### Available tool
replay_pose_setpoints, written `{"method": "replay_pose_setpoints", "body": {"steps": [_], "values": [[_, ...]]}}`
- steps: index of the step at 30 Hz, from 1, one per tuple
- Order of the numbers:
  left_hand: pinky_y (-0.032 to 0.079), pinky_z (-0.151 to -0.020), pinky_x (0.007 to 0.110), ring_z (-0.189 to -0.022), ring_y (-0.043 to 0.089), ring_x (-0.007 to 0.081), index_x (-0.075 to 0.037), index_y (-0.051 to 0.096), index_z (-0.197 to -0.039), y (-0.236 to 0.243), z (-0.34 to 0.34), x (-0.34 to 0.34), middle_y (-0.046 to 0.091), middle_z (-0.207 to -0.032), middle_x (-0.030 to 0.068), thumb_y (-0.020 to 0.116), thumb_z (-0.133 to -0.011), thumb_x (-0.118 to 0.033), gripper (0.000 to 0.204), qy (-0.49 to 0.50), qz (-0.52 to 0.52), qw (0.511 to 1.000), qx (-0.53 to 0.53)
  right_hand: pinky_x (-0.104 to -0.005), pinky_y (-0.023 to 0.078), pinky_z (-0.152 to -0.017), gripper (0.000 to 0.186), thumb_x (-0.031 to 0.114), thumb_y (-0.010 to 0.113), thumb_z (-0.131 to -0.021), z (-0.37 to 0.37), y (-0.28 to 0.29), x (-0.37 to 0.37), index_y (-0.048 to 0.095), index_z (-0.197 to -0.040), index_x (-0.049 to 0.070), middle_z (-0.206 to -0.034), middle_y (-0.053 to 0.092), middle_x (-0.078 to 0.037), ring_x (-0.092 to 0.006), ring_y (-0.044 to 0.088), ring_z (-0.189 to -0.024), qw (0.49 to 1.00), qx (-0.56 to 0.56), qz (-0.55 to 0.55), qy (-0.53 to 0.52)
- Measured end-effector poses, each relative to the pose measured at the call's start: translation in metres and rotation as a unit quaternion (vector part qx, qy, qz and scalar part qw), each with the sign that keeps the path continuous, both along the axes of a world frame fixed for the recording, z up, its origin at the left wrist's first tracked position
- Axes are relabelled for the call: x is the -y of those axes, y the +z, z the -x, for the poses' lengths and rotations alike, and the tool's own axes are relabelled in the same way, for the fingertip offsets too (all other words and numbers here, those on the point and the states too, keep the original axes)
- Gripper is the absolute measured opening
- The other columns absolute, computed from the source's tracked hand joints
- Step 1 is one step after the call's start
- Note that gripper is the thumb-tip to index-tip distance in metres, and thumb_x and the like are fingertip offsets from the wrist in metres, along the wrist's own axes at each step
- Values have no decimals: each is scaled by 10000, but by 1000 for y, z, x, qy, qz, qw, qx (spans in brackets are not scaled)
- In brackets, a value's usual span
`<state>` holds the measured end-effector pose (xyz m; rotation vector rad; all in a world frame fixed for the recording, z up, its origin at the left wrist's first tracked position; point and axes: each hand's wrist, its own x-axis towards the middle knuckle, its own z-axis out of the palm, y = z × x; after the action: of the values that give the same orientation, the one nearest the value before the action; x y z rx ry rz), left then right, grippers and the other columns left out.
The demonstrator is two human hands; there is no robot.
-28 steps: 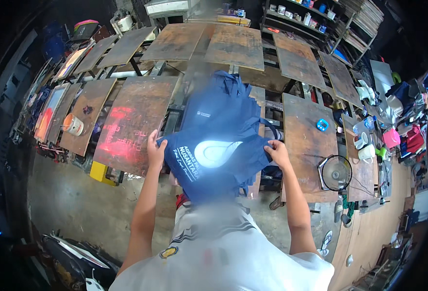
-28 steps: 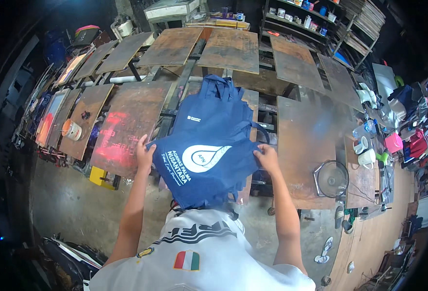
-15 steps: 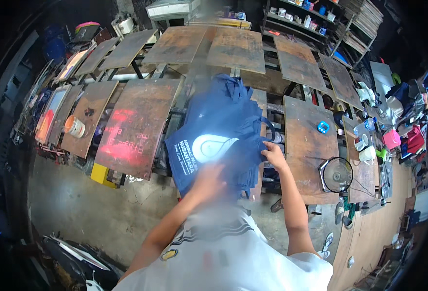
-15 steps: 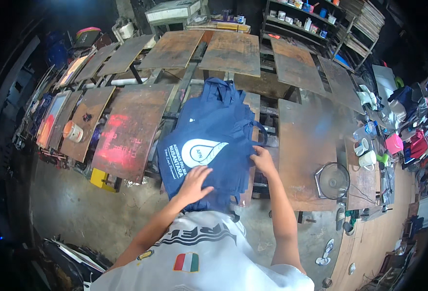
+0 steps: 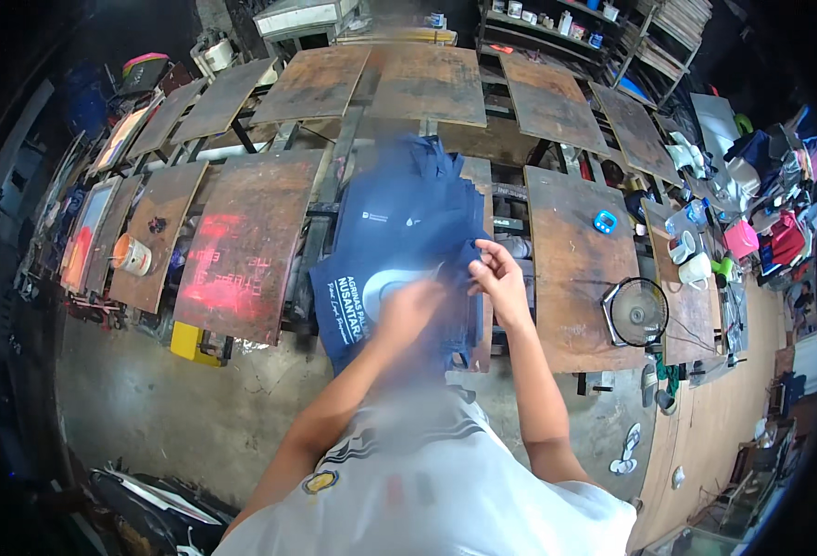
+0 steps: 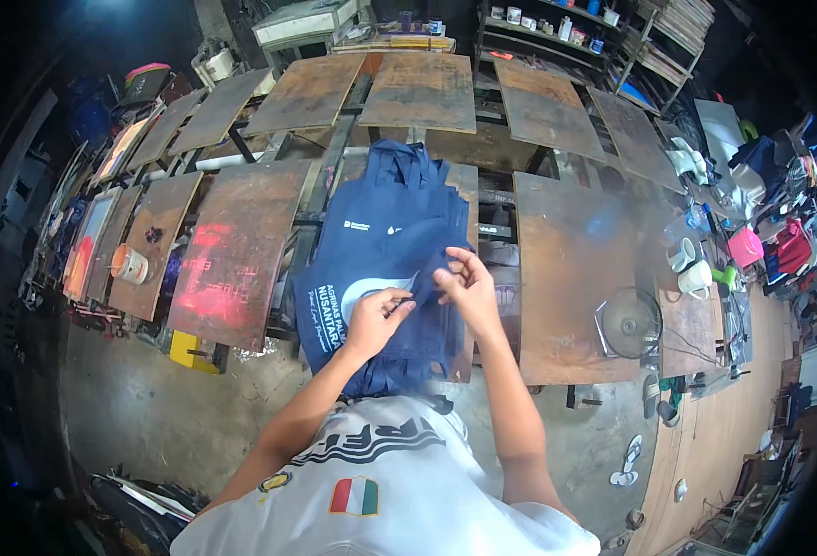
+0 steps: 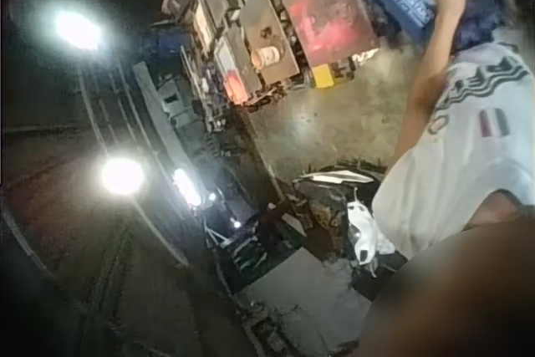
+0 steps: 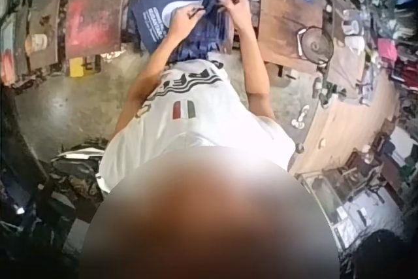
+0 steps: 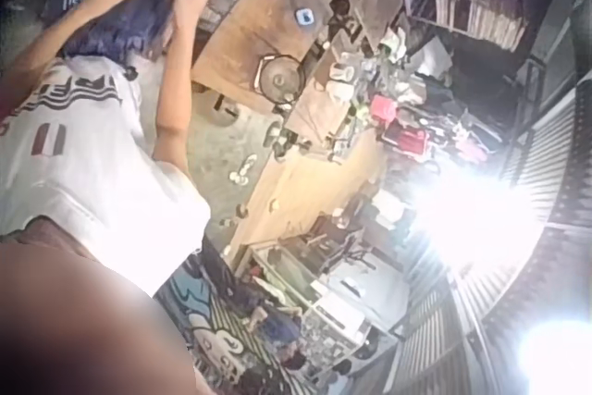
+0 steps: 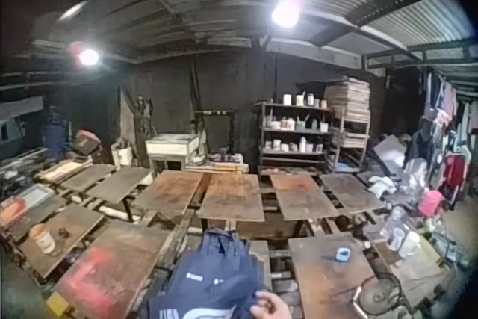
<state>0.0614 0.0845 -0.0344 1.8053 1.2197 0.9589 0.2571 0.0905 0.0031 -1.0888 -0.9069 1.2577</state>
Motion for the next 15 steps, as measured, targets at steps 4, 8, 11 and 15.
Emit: {"method": "replay_pose_setpoints", "body": {"steps": [4, 8, 11, 15], "values": [[513, -679, 233, -762, 654, 84, 40, 695, -969, -8, 5, -9, 725, -888, 58, 756, -863, -64, 161, -19, 78, 987, 142, -253, 554, -639, 482, -14, 725, -853, 9, -11, 2, 529, -1293, -24, -834, 598, -2, -118, 657, -748, 999, -14, -44, 27], [496, -790, 240, -843, 616, 71, 5, 687, -904, -11, 21, -11, 674, -879, 7, 773, -831, -16, 114, -16, 169, 954, 248, -273, 558, -670, 509, -33, 722, -847, 10, -16, 4, 506, -1307, -36, -826, 605, -13, -140, 659, -731, 994, -101, -45, 1], [468, -816, 216, -858, 594, 60, -28, 676, -896, -11, 34, -15, 647, -872, -16, 751, -856, -24, 85, 2, 233, 911, 341, -266, 539, -656, 485, -52, 684, -850, 9, -14, 6, 514, -1304, -20, -807, 606, -2, -116, 623, -703, 993, -107, -50, -23], [465, -803, 204, -846, 601, 63, -43, 666, -933, -4, 42, -18, 659, -902, -10, 707, -900, -43, 53, 16, 217, 911, 350, -262, 542, -657, 467, -48, 674, -855, 16, -9, 12, 520, -1295, -16, -814, 581, 12, -92, 602, -703, 996, -65, -55, -14]]}}
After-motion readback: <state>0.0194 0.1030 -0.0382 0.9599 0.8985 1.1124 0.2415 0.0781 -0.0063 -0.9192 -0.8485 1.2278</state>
